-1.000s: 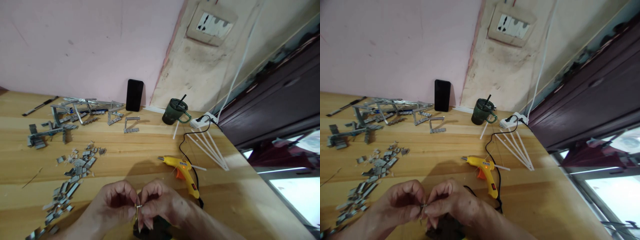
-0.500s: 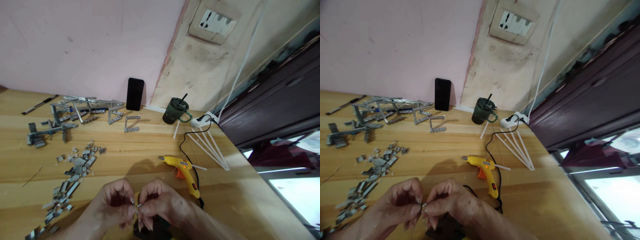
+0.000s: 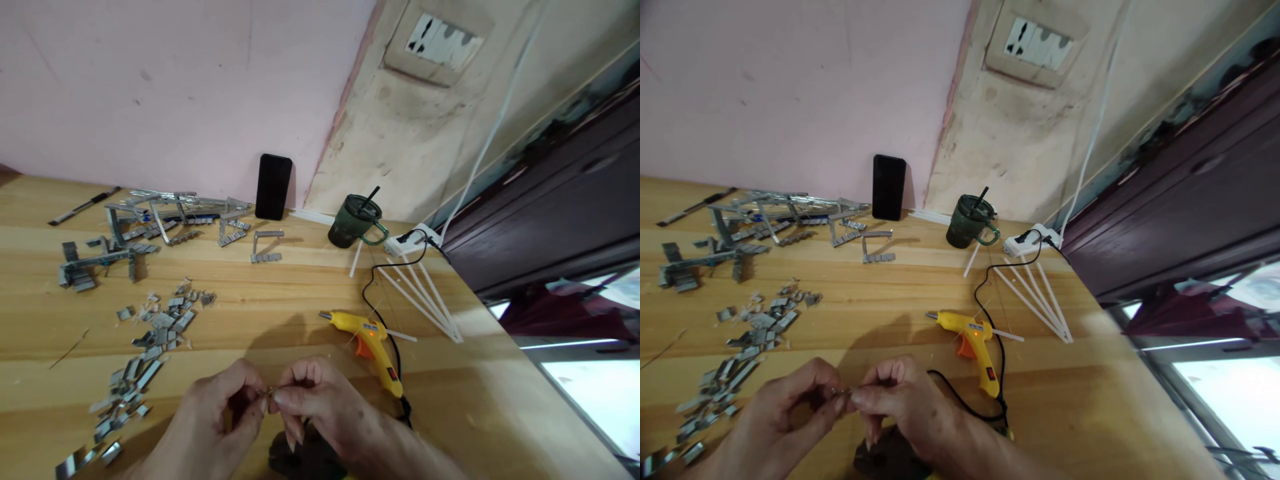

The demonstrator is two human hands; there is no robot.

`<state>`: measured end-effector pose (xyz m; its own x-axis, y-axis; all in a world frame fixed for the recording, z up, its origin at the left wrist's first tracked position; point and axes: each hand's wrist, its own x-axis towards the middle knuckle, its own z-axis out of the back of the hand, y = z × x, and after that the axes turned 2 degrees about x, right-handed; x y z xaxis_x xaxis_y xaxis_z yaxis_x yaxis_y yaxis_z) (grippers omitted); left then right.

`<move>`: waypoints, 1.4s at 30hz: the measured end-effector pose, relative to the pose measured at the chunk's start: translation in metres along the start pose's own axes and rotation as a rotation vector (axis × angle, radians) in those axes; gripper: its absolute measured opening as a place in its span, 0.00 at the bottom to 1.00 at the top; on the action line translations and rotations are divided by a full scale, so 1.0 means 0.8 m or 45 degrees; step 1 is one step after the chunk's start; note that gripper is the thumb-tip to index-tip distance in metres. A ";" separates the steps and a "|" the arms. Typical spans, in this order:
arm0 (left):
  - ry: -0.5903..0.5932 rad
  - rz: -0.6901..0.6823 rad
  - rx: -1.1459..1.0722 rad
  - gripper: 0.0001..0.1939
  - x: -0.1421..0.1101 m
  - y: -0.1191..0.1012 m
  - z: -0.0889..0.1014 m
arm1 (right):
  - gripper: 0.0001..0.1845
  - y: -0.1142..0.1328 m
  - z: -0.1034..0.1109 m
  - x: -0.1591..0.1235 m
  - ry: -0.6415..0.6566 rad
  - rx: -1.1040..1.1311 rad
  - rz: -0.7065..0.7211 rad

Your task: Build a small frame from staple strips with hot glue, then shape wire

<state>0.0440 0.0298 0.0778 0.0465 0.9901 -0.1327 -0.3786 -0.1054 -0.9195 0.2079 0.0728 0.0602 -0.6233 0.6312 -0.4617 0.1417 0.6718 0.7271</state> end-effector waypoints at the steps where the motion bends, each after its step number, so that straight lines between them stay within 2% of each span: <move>1: -0.021 -0.005 -0.022 0.05 0.000 -0.001 0.000 | 0.16 0.000 -0.001 0.000 -0.016 -0.008 0.003; 4: -0.010 0.108 -0.274 0.07 0.004 -0.006 0.001 | 0.17 0.000 -0.003 -0.001 0.012 -0.001 0.008; 7: 0.184 0.306 -0.635 0.14 0.010 -0.013 0.002 | 0.19 0.002 -0.004 -0.002 0.070 0.087 -0.011; 10: 0.346 0.379 -0.871 0.19 0.014 -0.016 0.003 | 0.18 0.003 -0.003 -0.003 0.098 0.179 -0.010; 14: 0.340 0.450 -1.072 0.15 0.014 -0.017 0.002 | 0.22 0.002 -0.004 -0.002 0.140 0.225 0.024; 18: 0.319 0.554 -1.164 0.13 0.014 -0.018 0.002 | 0.23 0.005 -0.012 -0.003 0.035 0.157 0.061; 21: 0.321 0.579 -1.208 0.12 0.014 -0.017 0.002 | 0.20 0.011 -0.017 -0.008 -0.071 0.015 0.142; 24: 0.360 0.576 -1.246 0.11 0.013 -0.017 0.002 | 0.15 0.017 -0.018 -0.012 -0.047 -0.109 0.132; 28: 0.464 0.565 -1.265 0.12 0.011 -0.016 0.000 | 0.15 0.021 -0.015 -0.014 -0.021 -0.290 0.042; 33: 0.424 0.516 -1.201 0.14 0.008 -0.011 -0.004 | 0.17 0.025 -0.017 -0.016 -0.050 -0.527 0.039; 35: 0.380 0.501 -1.193 0.15 0.008 -0.011 -0.004 | 0.15 0.027 -0.020 -0.020 -0.086 -0.663 0.093; 37: 0.335 0.508 -1.185 0.16 0.008 -0.013 -0.005 | 0.14 0.027 -0.024 -0.024 -0.108 -0.849 0.229; 42: 0.293 0.523 -1.202 0.16 0.007 -0.016 -0.006 | 0.14 0.019 -0.023 -0.027 -0.152 -1.416 0.881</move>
<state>0.0533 0.0363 0.0875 0.2900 0.8306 -0.4755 0.4634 -0.5566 -0.6896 0.2090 0.0621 0.0906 -0.5984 0.7824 0.1726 -0.3383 -0.4420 0.8308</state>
